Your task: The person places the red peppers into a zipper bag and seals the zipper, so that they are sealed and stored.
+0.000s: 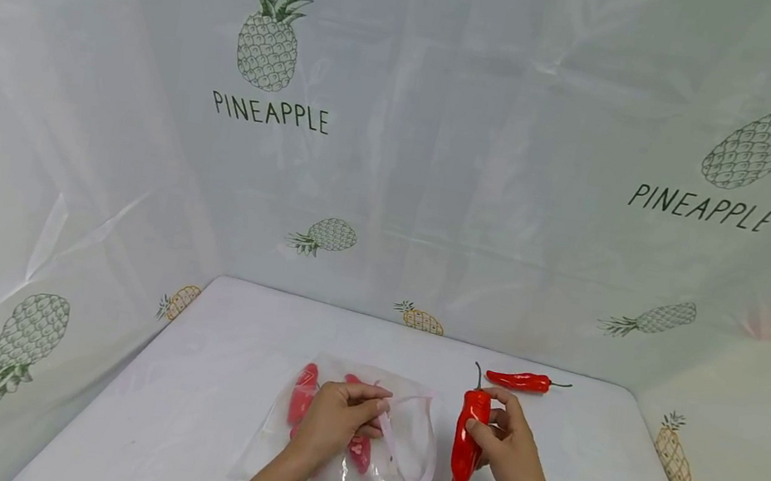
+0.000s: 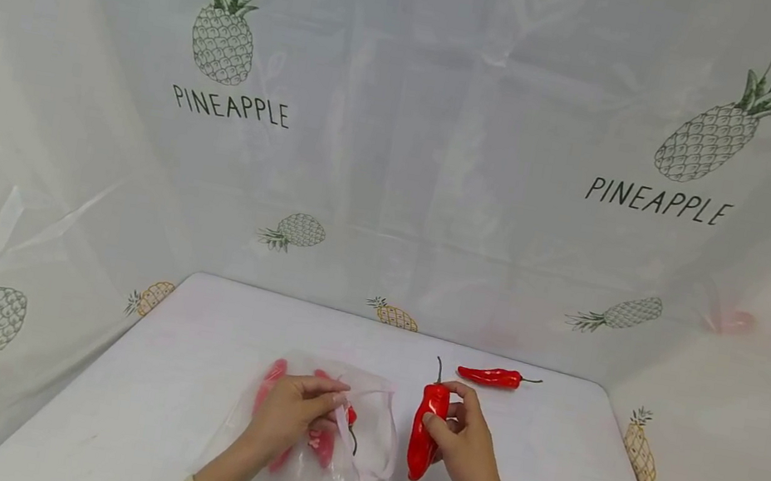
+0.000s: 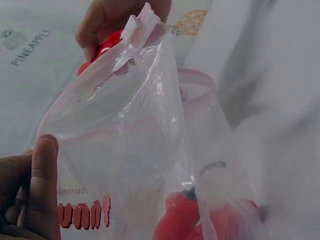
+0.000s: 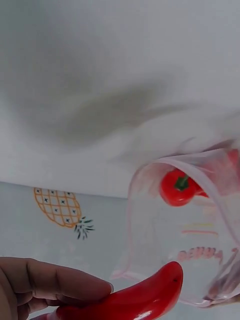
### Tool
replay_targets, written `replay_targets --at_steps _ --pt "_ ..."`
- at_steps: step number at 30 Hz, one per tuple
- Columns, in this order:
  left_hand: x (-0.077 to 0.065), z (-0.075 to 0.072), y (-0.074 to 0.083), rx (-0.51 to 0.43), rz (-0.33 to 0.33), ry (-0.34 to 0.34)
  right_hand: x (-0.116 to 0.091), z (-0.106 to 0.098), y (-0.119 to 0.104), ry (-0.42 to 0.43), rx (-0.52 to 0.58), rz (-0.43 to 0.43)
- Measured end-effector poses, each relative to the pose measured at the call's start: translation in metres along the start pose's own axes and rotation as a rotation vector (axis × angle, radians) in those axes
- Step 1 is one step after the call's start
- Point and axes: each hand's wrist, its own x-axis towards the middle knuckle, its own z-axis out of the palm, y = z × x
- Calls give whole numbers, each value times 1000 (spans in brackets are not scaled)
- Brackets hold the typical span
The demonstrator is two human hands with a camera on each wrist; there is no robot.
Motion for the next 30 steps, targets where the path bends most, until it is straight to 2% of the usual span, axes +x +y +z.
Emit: replay_targets --at_steps 8,19,24,30 --pt "0 0 0 -17 25 -7 -9 8 -5 -75 -24 46" --pt "0 0 2 -13 14 8 -20 10 -12 -288 -167 46" --pt "-1 0 3 -11 15 9 -21 9 -12 -363 -170 16" --pt "-5 4 7 -4 12 -2 -18 13 -11 -414 -171 30"
